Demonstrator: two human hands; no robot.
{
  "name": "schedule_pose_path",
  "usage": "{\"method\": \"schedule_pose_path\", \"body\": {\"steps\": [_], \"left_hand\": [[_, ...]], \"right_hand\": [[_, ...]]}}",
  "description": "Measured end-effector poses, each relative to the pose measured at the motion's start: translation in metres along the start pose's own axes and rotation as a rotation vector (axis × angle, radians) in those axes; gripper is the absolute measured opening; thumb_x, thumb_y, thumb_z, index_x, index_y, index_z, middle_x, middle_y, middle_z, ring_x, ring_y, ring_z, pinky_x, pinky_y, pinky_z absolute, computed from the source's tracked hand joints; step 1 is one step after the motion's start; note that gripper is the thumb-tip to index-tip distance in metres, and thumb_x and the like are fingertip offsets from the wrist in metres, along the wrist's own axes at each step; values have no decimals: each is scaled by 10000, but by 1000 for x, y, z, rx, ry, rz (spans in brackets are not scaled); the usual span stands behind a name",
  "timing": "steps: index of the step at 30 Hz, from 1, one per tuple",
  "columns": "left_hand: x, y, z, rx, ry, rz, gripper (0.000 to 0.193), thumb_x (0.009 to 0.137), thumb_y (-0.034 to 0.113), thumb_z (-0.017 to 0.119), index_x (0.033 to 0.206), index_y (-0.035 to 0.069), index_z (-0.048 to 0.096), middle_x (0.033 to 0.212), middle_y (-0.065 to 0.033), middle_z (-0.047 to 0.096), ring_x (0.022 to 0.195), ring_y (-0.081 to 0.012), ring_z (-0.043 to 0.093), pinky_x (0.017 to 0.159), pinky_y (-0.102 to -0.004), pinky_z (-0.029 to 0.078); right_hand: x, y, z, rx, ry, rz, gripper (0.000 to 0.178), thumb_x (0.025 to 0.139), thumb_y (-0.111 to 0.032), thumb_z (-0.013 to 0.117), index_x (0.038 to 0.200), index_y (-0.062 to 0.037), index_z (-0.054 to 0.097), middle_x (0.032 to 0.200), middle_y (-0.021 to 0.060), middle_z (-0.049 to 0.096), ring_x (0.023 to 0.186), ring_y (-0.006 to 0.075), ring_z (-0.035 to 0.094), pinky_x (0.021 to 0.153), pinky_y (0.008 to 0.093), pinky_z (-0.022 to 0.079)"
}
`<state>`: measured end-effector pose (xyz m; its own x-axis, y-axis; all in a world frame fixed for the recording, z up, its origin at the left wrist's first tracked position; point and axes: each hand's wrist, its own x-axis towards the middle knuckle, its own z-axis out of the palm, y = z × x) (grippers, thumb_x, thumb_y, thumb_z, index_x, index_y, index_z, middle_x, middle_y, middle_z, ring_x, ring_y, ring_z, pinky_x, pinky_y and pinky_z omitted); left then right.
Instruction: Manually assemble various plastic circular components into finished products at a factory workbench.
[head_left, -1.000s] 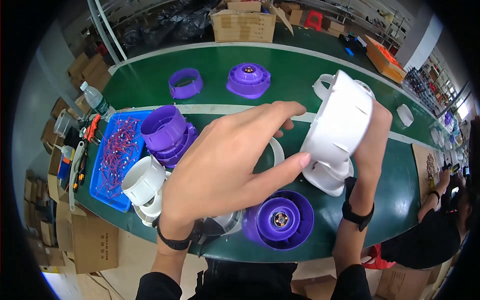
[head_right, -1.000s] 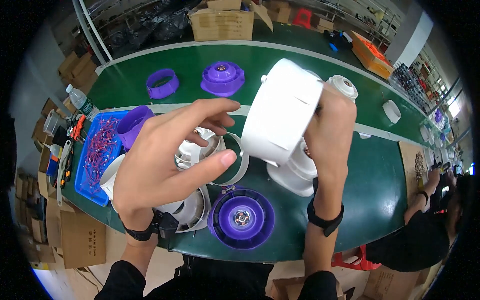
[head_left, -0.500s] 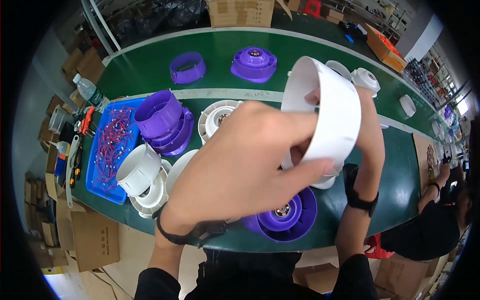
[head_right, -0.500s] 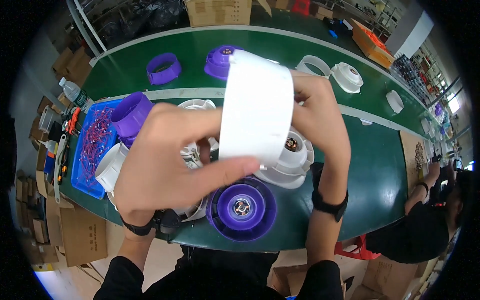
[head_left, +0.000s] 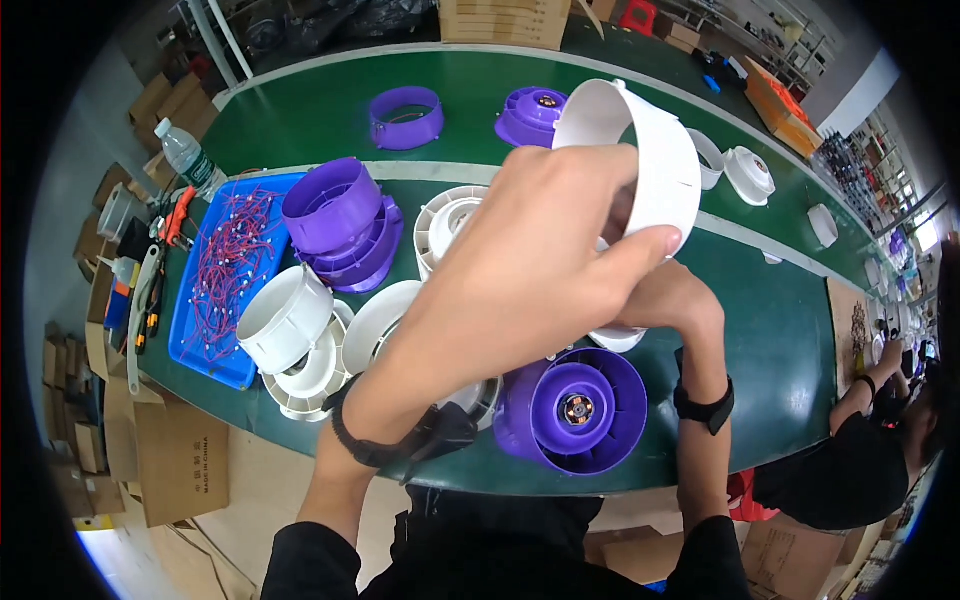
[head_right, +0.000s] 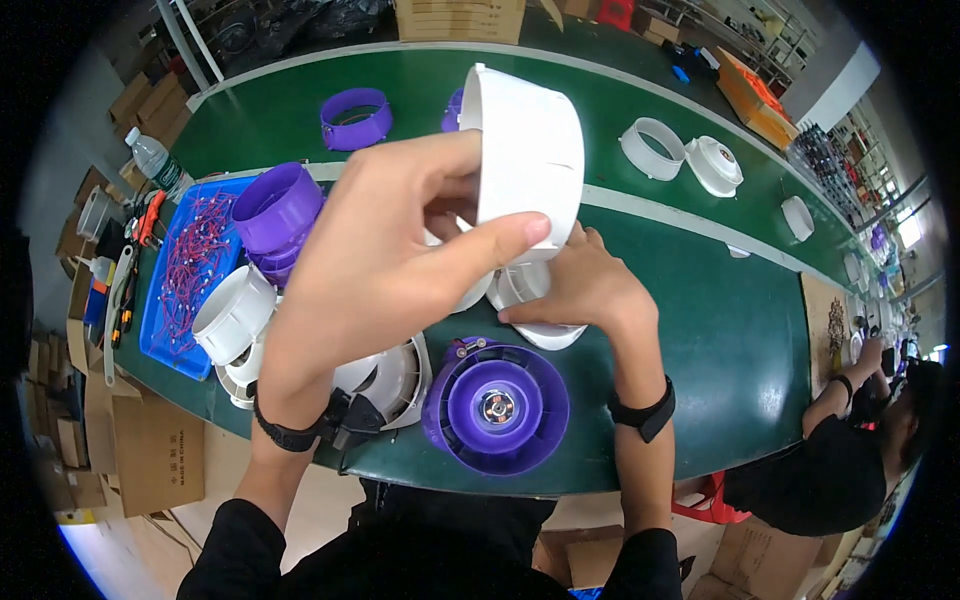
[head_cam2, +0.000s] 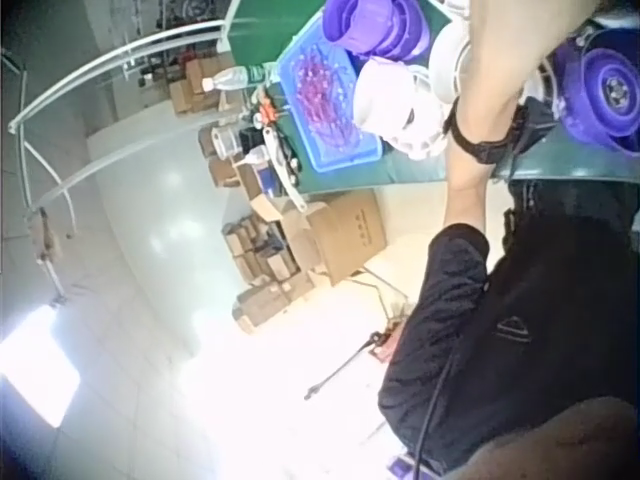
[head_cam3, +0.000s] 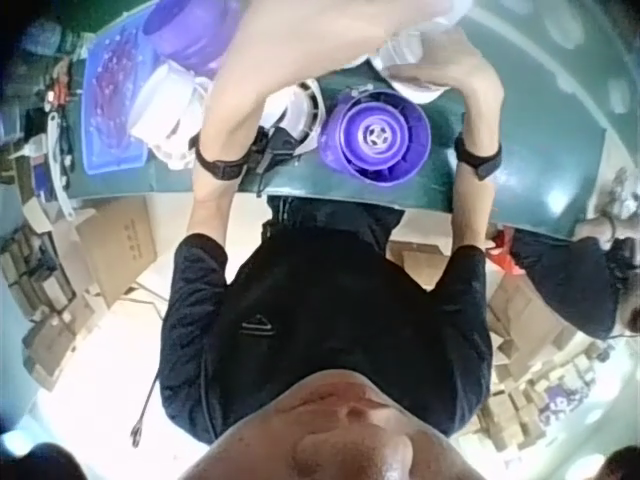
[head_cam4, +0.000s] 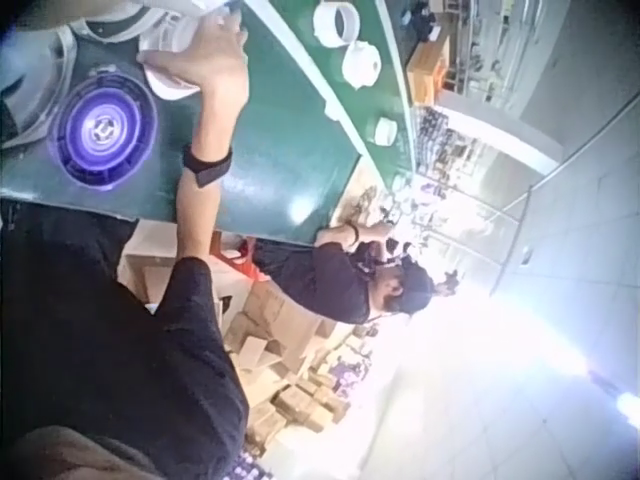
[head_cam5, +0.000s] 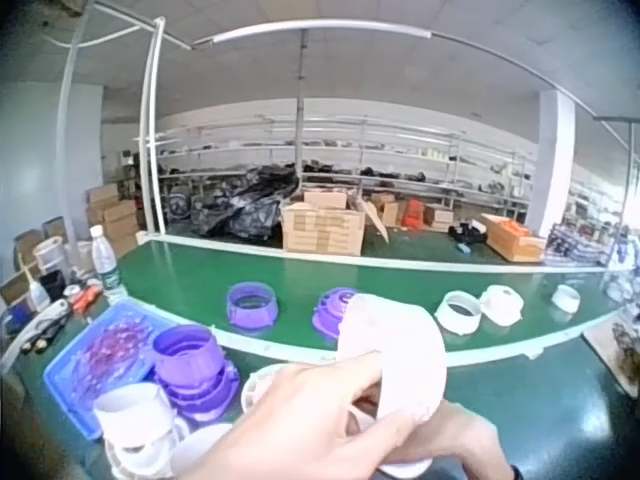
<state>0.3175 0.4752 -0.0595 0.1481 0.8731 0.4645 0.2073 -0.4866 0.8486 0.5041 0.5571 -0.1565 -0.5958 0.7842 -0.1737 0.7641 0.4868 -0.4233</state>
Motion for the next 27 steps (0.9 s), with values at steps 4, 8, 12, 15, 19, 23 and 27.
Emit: {"method": "schedule_pose_path", "body": {"steps": [4,8,12,15,19,23,27], "left_hand": [[1,11,-2,-78,50,92,184,794,94,617,895,-60,619,732,-177,651,649,-251,655,609,-315,502],[-2,15,-33,-253,272,137,349,865,159,646,1122,-64,573,978,-154,658,832,-152,652,759,-267,524],[0,7,-67,-447,582,239,380,955,182,479,1236,-73,477,1181,-187,579,1087,-237,567,964,-382,440],[-13,47,-89,-375,784,381,453,959,194,445,1324,-66,384,1327,-229,446,1259,-267,427,1090,-420,322],[-37,48,-113,-157,608,368,446,952,280,453,1293,-8,450,1223,-236,514,1164,-246,510,982,-391,431],[-19,48,-68,8,498,139,389,966,290,443,1144,-45,528,697,-78,565,580,-119,518,588,-263,438],[-3,53,-39,-124,605,78,373,969,277,431,1038,-63,569,515,-24,494,385,-80,409,383,-213,332]], "right_hand": [[7,9,-13,44,-53,-132,875,599,-435,747,1339,-83,440,1323,206,452,1160,368,478,981,389,404],[-16,4,-62,144,49,-171,923,601,-390,762,1374,-64,376,1306,211,460,1191,326,470,1003,342,372],[-44,22,-97,381,116,-237,915,592,-335,766,1382,-91,374,1270,162,479,1133,267,496,972,329,379],[-56,29,-107,466,167,-163,915,584,-314,767,1384,-101,377,1255,148,488,1102,250,513,959,328,387],[-36,57,-95,253,171,71,952,556,-361,774,1383,-98,383,1258,183,494,1117,297,522,958,340,405],[-7,63,-64,-63,-31,219,1010,519,-491,732,1381,-96,383,1284,228,459,1140,385,503,965,374,423],[-1,45,-55,-119,-6,209,949,531,-455,745,1346,-89,426,1274,231,467,1147,395,496,958,397,428]]}}
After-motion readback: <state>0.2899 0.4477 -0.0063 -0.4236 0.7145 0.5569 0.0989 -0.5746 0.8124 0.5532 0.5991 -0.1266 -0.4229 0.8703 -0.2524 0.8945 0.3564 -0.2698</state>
